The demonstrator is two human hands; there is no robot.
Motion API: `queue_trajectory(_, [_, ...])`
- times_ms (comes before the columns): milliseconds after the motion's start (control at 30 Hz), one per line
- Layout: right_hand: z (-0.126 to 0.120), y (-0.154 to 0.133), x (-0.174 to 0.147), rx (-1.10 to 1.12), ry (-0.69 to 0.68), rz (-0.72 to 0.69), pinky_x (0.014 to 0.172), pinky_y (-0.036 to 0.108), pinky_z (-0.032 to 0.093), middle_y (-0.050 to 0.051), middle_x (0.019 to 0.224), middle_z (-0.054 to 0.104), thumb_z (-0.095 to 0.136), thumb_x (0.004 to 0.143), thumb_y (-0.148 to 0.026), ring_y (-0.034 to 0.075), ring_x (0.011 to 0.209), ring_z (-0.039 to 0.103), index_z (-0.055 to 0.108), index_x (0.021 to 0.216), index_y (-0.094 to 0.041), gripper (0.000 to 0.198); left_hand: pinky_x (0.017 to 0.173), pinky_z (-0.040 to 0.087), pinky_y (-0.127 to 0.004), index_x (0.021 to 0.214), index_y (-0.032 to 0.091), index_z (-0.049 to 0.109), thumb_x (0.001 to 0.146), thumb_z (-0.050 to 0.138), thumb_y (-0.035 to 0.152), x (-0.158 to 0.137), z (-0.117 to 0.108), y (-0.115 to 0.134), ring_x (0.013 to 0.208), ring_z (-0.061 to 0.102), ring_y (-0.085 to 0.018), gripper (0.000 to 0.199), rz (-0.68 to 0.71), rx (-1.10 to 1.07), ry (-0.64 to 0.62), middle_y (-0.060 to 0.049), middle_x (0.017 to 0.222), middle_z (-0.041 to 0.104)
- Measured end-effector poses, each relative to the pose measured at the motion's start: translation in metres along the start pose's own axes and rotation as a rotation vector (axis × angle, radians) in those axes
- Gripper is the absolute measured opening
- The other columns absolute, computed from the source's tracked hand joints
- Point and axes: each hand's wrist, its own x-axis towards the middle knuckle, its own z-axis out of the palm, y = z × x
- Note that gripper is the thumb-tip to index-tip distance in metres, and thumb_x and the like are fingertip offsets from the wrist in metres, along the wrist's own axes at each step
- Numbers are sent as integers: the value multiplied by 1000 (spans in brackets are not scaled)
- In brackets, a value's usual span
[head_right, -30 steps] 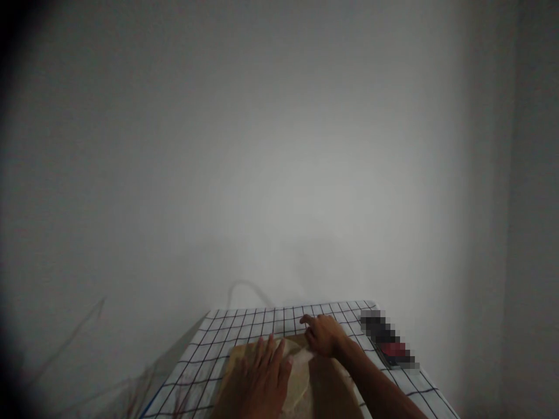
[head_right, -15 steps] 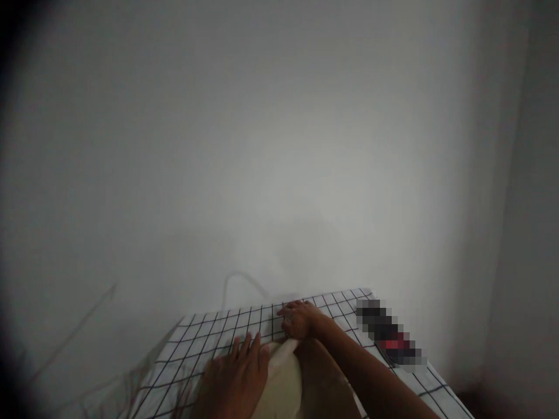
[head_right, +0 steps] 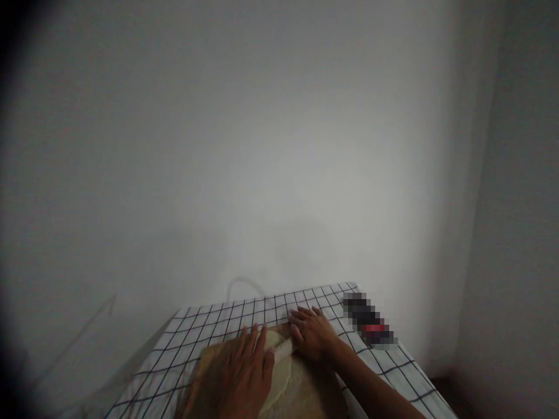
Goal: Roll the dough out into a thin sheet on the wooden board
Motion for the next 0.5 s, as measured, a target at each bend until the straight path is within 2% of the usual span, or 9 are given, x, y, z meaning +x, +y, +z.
queue_trajectory(100, [-4,-4,-22,32,31,6,117,51,25,5,150,50,24,104,-37,26,143,36,54,141,-26,49,108,42,-47,142,19,53,97,41,30,-13,3,5,138,46,-30,48,18,5,63,-9,150,49])
queue_trajectory(167, [-6,-9,-39,38,63,2,118,51,24,4,150,50,25,104,-36,25,143,36,52,143,-27,48,109,41,-46,146,20,48,97,41,31,-22,4,9,137,46,-29,51,45,0,112,-7,151,48])
queue_trajectory(267, [-9,-19,-62,19,121,21,116,51,23,5,145,55,26,105,-37,26,135,44,48,146,-27,48,119,25,-54,147,24,46,94,43,28,-35,4,15,141,41,-29,53,89,-10,151,-4,152,47])
queue_trajectory(333, [-8,-28,-73,-28,154,62,109,50,31,9,136,61,28,104,-37,27,123,53,51,143,-27,46,121,14,-59,145,26,49,92,43,25,-40,6,17,141,40,-30,54,87,-9,163,-2,152,46])
queue_trajectory(367, [-6,-31,-76,-58,165,81,104,49,35,10,131,64,30,103,-37,28,117,57,55,138,-26,44,121,13,-60,144,27,50,91,42,24,-42,9,17,140,42,-30,53,83,-10,165,-1,151,47])
queue_trajectory(433, [-3,-36,-75,-118,184,111,93,46,40,12,122,68,34,102,-37,29,108,60,63,125,-26,38,119,20,-59,142,30,53,90,44,26,-42,15,15,136,47,-29,52,94,-20,149,1,149,49])
queue_trajectory(500, [-1,-37,-64,-147,179,128,91,45,39,11,114,70,34,102,-34,28,104,62,67,114,-25,36,115,31,-57,140,33,55,90,47,29,-39,20,12,133,51,-29,51,101,-35,104,1,146,53])
